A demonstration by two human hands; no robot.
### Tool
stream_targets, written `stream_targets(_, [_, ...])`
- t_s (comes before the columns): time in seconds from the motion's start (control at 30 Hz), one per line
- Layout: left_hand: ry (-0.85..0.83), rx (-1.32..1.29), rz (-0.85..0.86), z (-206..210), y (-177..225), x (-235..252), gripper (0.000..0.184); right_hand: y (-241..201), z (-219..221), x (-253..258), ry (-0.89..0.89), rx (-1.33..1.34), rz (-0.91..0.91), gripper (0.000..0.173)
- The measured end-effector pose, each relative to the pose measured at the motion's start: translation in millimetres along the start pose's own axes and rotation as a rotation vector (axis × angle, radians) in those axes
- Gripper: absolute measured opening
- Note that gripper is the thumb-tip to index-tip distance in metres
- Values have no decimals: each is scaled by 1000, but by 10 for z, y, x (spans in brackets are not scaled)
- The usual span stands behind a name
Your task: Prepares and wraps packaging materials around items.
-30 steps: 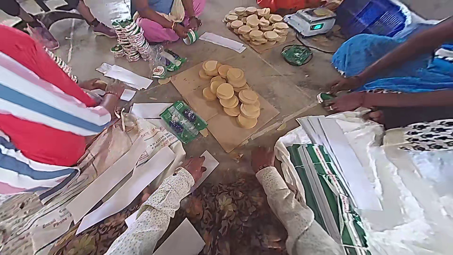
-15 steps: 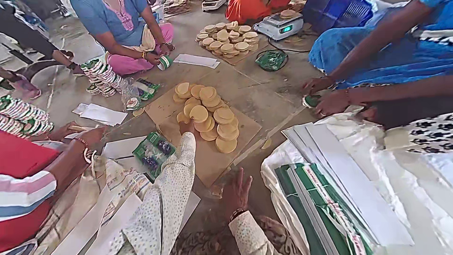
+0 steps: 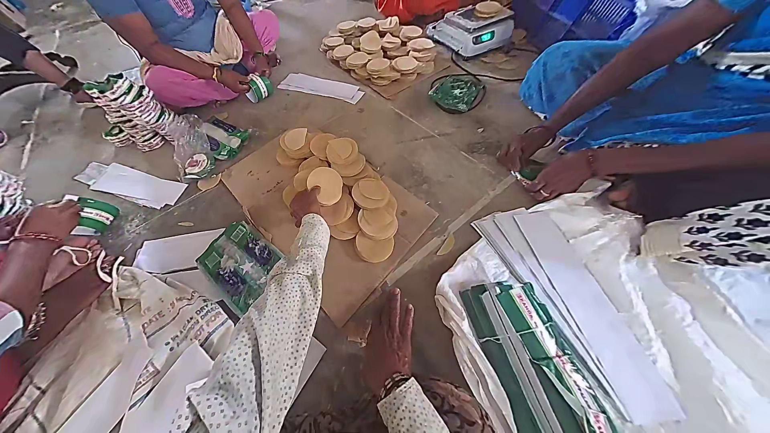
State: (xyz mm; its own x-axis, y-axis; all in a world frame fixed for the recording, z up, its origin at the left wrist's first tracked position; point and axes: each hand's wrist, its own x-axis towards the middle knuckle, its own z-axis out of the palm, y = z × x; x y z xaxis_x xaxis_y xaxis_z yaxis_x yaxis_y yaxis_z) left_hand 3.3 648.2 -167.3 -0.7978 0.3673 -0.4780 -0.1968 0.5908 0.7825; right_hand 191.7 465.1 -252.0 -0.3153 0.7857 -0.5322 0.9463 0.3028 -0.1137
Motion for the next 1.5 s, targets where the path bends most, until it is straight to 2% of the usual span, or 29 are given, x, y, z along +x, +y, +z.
stream_targets(0.07, [15,-98,120,119,-212,416,38,1,86,-59,94,15,-61,65])
stream_targets(0.13, [9,-236,205,166,-343,626,37,-10,109,-136,117,36,-126,55])
stream_targets(0.2, [-14,-397,198,118,-367,629,37,23,13,-207,12,83,-188,52])
stream_targets(0.27, [-65,-550,176,-74,-314,442,40,113,-132,-237,-38,210,-187,38])
stream_targets(0.3, [-83,-602,160,-211,-296,313,40,180,-194,-252,0,310,-175,31])
stream_targets(0.4, [-141,-718,118,-710,-359,-13,39,340,-261,-181,363,815,-215,16])
stream_targets(0.47, [-179,-736,113,-1072,-546,-196,38,360,-258,-66,487,1025,-227,14])
stream_targets(0.53, [-226,-703,109,-1448,-782,-391,41,338,-199,48,525,1158,-247,17])
stream_targets(0.6, [-240,-655,99,-1807,-1065,-584,41,277,-170,72,508,1327,-217,22])
stream_targets(0.7, [-200,-656,56,-2256,-1494,-884,33,215,-233,51,431,1699,-73,45])
stream_targets(0.77, [-144,-673,19,-2458,-1735,-1052,28,210,-277,38,415,1818,9,50])
stream_targets(0.87, [-83,-706,-29,-2631,-2019,-1238,24,214,-198,83,440,1723,-22,32])
stream_targets(0.93, [-66,-716,-57,-2682,-2144,-1299,24,216,-161,138,459,1485,-117,12])
stream_targets(1.03, [-51,-742,-80,-2670,-2173,-1380,24,306,-311,4,309,994,-245,58])
stream_targets(1.1, [-57,-741,-85,-2643,-2123,-1425,24,419,-387,-229,204,685,-190,68])
stream_targets(1.17, [-80,-739,-74,-2650,-2073,-1449,25,586,-397,-586,117,425,-85,72])
stream_targets(1.23, [-99,-741,-62,-2642,-2028,-1474,26,795,-300,-957,80,295,37,71])
stream_targets(1.33, [-140,-784,-45,-2627,-2014,-1487,24,1112,-20,-1389,258,331,112,73])
stream_targets(1.37, [-146,-790,-48,-2627,-2017,-1502,24,1188,19,-1538,266,352,120,77])
stream_targets(1.43, [-157,-806,-66,-2615,-2002,-1527,26,1279,-10,-1846,159,331,130,76])
stream_targets(1.5, [-182,-824,-92,-2594,-1973,-1556,30,1198,-251,-2092,-110,175,125,62])
